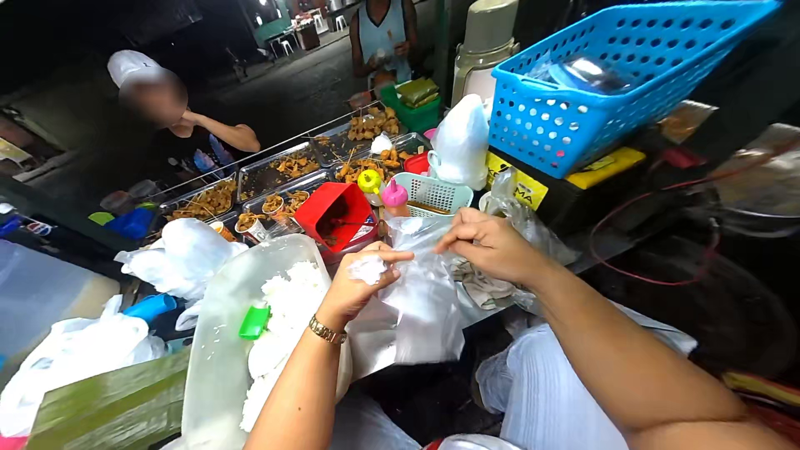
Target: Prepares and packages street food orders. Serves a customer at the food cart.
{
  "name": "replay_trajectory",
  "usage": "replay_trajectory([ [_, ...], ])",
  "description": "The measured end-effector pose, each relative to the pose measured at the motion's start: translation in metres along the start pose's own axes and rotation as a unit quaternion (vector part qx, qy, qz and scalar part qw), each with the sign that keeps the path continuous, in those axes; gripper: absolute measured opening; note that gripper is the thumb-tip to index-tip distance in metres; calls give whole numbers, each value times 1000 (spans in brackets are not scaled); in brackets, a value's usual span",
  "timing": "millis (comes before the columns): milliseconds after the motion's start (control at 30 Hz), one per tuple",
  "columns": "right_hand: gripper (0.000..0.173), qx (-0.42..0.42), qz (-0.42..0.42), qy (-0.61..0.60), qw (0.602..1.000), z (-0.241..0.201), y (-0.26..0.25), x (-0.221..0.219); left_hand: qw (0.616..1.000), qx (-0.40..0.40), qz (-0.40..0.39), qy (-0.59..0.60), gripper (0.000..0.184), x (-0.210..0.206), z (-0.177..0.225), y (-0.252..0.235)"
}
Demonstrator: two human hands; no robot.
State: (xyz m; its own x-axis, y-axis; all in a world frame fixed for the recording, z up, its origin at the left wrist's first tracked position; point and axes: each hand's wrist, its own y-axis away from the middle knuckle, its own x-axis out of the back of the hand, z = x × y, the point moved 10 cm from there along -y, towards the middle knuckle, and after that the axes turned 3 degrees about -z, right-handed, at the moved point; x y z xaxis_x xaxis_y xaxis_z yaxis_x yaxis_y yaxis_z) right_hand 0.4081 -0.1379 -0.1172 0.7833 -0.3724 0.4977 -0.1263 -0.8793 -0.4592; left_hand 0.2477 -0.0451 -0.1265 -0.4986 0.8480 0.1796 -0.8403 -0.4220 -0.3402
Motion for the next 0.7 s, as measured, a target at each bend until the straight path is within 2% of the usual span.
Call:
replay_trajectory([
  [67, 26, -29, 0, 78, 997, -2, -14, 0, 994, 32, 13, -100, 28, -1, -6, -3],
  [133, 32, -72, -24, 61, 995, 10, -28, -9, 982, 109, 26, -150, 45, -2, -22, -6],
  [200, 34, -145, -53, -5, 988, 41, -38, -27, 974, 212, 37, -76, 60, -6, -46, -4],
  [233, 32, -195, -56, -52, 978, 63, -40, -38, 964, 257, 55, -30, 61, -8, -59, -1],
  [333, 27, -345, -57, -196, 916, 137, -22, -88, 924, 371, 91, -3, 35, -11, -97, 8],
  [367, 29, -377, -55, -226, 896, 154, -12, -102, 912, 402, 85, -12, 31, -11, -107, 10],
  [433, 29, -406, -51, -232, 883, 173, 3, -117, 890, 449, 72, -36, 23, -11, -119, 12],
  [500, 28, -392, -40, -212, 895, 172, 7, -111, 882, 465, 65, -44, 24, -10, -123, 12],
  [567, 40, -327, -6, -195, 925, 154, 1, -89, 881, 467, 62, -47, 27, -8, -123, 13],
  [633, 72, -207, 0, -230, 951, 129, -8, -81, 883, 464, 64, -44, 27, -6, -123, 14],
  [700, 98, -149, -27, -255, 955, 110, -14, -93, 886, 455, 76, -42, 23, -2, -123, 14],
])
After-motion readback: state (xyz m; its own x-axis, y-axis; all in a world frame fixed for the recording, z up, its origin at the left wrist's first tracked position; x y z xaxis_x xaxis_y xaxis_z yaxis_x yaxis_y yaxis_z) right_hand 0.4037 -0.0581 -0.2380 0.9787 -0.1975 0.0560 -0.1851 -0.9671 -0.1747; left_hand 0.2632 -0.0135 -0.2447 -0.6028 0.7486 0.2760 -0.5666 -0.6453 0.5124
